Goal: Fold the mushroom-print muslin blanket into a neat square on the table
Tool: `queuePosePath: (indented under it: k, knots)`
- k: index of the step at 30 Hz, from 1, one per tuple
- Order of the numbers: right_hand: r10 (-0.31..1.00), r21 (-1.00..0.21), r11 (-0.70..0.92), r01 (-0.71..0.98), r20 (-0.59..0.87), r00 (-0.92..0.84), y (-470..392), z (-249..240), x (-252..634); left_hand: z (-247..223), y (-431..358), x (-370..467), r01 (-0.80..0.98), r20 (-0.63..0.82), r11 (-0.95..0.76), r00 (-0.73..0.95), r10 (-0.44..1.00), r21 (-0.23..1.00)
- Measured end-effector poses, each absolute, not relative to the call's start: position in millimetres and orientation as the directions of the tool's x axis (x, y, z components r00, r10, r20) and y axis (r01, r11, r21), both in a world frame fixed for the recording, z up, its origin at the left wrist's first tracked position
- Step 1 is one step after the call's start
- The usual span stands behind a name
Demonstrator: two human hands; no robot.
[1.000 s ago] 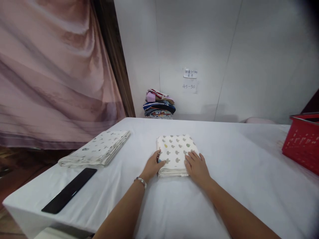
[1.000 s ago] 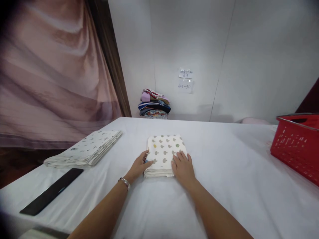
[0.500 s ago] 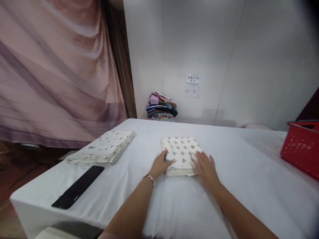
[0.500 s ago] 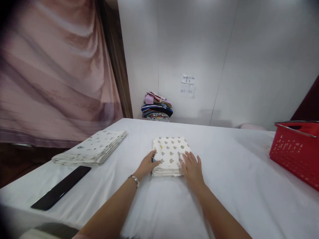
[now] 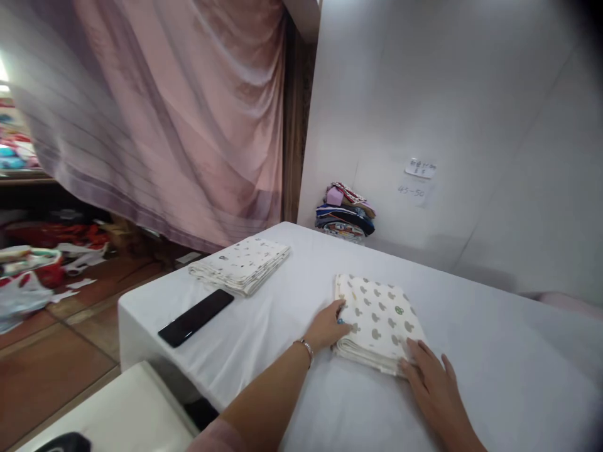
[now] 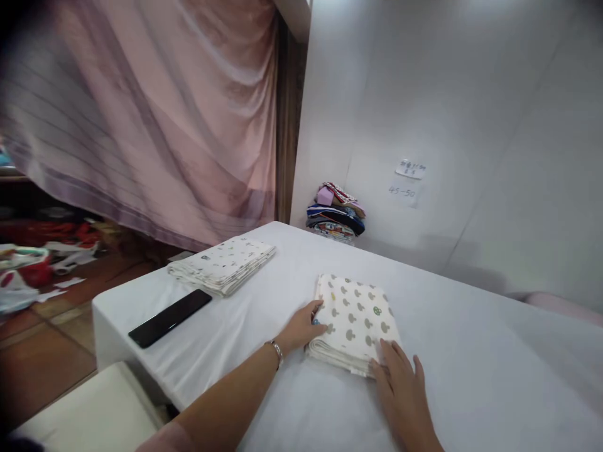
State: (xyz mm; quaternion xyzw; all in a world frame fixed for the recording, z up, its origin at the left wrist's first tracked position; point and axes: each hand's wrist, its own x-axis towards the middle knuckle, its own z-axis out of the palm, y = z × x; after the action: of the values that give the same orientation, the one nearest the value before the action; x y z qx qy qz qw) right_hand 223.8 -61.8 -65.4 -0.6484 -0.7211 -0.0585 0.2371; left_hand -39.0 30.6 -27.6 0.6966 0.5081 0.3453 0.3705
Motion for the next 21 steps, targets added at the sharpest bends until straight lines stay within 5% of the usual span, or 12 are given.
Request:
queuePosePath:
  k: [6, 21]
  knots:
    - [0.897, -0.175, 0.253, 0.951, 0.412, -0.163, -59.0, -76.8, 235.3, -28.6, 32.5, -36.8, 0.45, 0.063, -0.165, 0.234, 0.97, 0.878]
    - [0.932, -0.211, 0.141, 0.967, 0.358, -0.058, -64.5, -59.2, 215.5, -26.1, 33.7, -37.0, 0.453, 0.056, -0.166, 0.245, 0.968, 0.876]
